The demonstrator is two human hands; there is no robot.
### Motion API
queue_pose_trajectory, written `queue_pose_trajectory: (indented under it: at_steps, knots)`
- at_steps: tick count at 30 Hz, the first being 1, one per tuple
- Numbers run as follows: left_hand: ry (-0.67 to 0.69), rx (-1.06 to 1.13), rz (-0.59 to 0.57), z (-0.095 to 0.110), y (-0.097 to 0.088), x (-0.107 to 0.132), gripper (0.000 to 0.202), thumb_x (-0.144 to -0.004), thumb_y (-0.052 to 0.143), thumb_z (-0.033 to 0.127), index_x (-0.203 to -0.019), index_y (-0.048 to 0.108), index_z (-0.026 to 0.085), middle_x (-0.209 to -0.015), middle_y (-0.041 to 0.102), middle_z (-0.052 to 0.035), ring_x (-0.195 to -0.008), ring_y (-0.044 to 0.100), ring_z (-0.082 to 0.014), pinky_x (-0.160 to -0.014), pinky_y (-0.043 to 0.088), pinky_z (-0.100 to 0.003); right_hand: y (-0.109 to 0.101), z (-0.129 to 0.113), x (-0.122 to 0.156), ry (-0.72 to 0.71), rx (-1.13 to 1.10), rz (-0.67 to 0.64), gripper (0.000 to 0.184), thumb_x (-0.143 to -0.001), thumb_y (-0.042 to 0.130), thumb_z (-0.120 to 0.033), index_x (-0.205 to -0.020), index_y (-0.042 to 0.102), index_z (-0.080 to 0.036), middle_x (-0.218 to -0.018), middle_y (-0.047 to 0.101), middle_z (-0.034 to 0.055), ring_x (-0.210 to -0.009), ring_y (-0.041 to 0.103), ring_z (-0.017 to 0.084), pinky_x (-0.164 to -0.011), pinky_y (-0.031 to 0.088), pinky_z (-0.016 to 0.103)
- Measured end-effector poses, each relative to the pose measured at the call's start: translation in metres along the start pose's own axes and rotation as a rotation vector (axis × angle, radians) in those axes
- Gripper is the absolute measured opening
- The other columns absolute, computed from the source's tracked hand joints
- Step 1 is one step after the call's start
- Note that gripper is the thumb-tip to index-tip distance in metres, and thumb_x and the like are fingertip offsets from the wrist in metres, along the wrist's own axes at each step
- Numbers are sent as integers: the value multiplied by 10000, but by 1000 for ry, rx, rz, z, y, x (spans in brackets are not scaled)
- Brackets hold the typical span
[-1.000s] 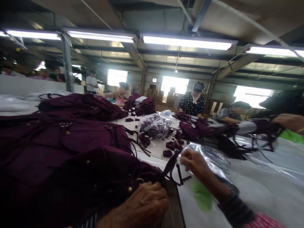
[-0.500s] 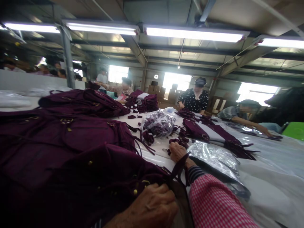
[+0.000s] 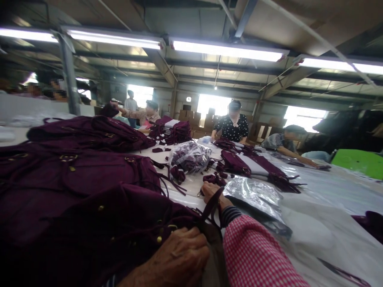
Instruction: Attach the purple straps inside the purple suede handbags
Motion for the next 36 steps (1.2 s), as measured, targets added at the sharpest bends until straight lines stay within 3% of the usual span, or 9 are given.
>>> queue_pose_trajectory:
  at_steps: [6,11,16,21,24,28,31,33,36]
  knots:
    - [30,1,90,-2,9,1,241,-929,691,288,-815,502,194,-865,624,14,-798,540,-164,-579,326,-336,-2,-8,-10,59,-155,95,227,-975,647,-368,-989,674,-143,-1005,684,42,-898,661,191,-821,564,374]
    - [-8,20,36,-5,5,2,230,-909,701,293,-822,509,199,-885,634,16,-824,555,-167,-603,346,-336,-60,6,1,159,-482,401,233,-816,717,-272,-660,584,-163,-628,582,-20,-614,564,136,-602,463,271]
    - [-70,111,-45,0,-8,3,168,-918,661,226,-836,517,200,-952,648,15,-882,576,-167,-726,409,-318,-126,31,61,193,-794,609,210,-734,645,-349,-631,554,-191,-517,510,-32,-466,437,105,-467,353,252]
    - [-101,161,-44,0,-10,5,129,-910,612,143,-843,523,208,-927,628,16,-883,566,-180,-767,393,-325,-154,27,155,160,-891,610,213,-706,727,-316,-617,583,-185,-540,523,-28,-484,431,98,-465,336,238]
    - [-97,177,-55,-1,-11,5,127,-888,603,113,-850,529,209,-926,612,10,-885,550,-187,-778,379,-328,-144,4,210,48,-710,567,212,-768,694,-216,-616,550,-185,-803,658,37,-657,558,128,-556,417,236]
    - [-113,200,-95,0,-16,4,170,-881,589,74,-817,505,207,-903,597,16,-868,541,-178,-774,366,-321,-85,-39,273,-189,-391,213,182,-854,482,-41,-793,568,-188,-1049,674,72,-808,618,143,-704,482,253]
    - [-115,197,-118,2,-19,3,174,-900,577,77,-813,501,207,-891,587,19,-867,530,-176,-775,362,-315,-47,-49,307,-187,-346,32,264,-846,421,12,-900,576,-195,-1045,666,64,-835,635,149,-747,505,254]
    - [-115,189,-128,2,-20,3,167,-910,574,88,-812,506,206,-890,581,18,-867,528,-176,-778,362,-313,-39,-46,318,-148,-419,7,248,-871,423,2,-883,563,-203,-1116,661,68,-908,656,154,-793,521,247]
    - [-113,176,-138,1,-19,3,162,-915,575,101,-806,512,204,-889,580,15,-864,531,-175,-780,364,-309,-45,-37,328,-84,-482,82,185,-939,464,-76,-862,563,-212,-1303,606,86,-1081,648,180,-899,516,262]
Point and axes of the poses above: each hand's wrist, its own x-axis away from the middle knuckle, its own y-axis out of the palm, z = x × y, the point moved 5 cm from there along -x, towards the middle knuckle
